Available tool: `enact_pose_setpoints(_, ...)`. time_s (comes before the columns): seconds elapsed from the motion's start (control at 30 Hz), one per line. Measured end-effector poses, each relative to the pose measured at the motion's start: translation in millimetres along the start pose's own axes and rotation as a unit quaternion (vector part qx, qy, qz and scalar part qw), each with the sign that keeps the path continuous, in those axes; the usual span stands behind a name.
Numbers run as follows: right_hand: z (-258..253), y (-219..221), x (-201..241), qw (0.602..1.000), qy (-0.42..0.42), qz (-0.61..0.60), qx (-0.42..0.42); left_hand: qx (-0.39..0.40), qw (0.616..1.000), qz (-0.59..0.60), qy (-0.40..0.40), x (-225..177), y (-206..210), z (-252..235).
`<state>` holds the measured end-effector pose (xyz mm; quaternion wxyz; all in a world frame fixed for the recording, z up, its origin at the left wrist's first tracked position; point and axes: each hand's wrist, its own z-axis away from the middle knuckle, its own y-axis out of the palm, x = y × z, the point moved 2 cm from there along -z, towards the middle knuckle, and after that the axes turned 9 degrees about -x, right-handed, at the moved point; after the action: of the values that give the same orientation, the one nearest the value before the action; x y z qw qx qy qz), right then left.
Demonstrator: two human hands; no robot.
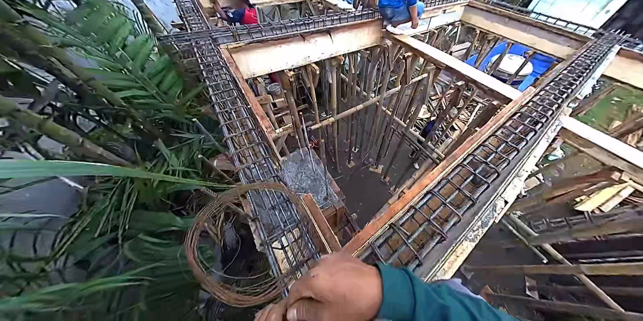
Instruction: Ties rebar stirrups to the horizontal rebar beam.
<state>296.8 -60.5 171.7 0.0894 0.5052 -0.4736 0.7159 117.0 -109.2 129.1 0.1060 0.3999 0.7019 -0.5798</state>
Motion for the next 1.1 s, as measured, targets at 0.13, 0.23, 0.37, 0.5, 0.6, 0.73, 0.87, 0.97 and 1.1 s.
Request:
enact_pose_setpoints(0.13,2.7,-2.1,-13.7,1.0,0.005,-0.002,0.015,-0.019,1.0,0.006,-0.011,15.8,6.9,10.2)
enact_pose_setpoints(0.23,10.0,-14.2,-22.4,0.999,0.034,0.033,-0.027,-0.016,0.998,0.013,-0.056,33.5,-10.6,16.7)
enact_pose_setpoints(0.37,7.2,-17.4,-24.3,0.995,0.072,0.063,-0.01,0.052,0.985,0.058,-0.156,40.9,-15.1,26.6)
enact_pose_setpoints(0.5,-4.8,9.6,-13.4,0.995,0.054,0.078,0.029,0.071,0.98,0.077,-0.17,15.7,-3.4,19.5)
enact_pose_setpoints(0.6,-4.0,18.9,-7.6,0.998,0.016,0.066,0.0,-0.003,0.978,0.091,-0.185,4.2,8.8,16.6)
enact_pose_setpoints(0.73,7.1,2.3,-23.4,1.0,0.027,0.004,0.003,-0.038,0.977,0.136,-0.157,6.8,15.0,19.0)
enact_pose_setpoints(0.87,12.3,-5.4,-29.2,0.998,0.062,0.027,-0.009,0.001,0.972,0.159,-0.173,5.6,17.2,18.4)
enact_pose_setpoints(0.97,7.2,4.1,-23.2,0.998,0.059,0.033,-0.01,-0.035,0.974,0.145,-0.171,4.3,19.1,14.0)
enact_pose_setpoints(1.1,6.7,-6.5,-23.9,0.994,0.079,0.057,-0.056,-0.063,0.97,0.137,-0.191,18.5,9.7,12.1)
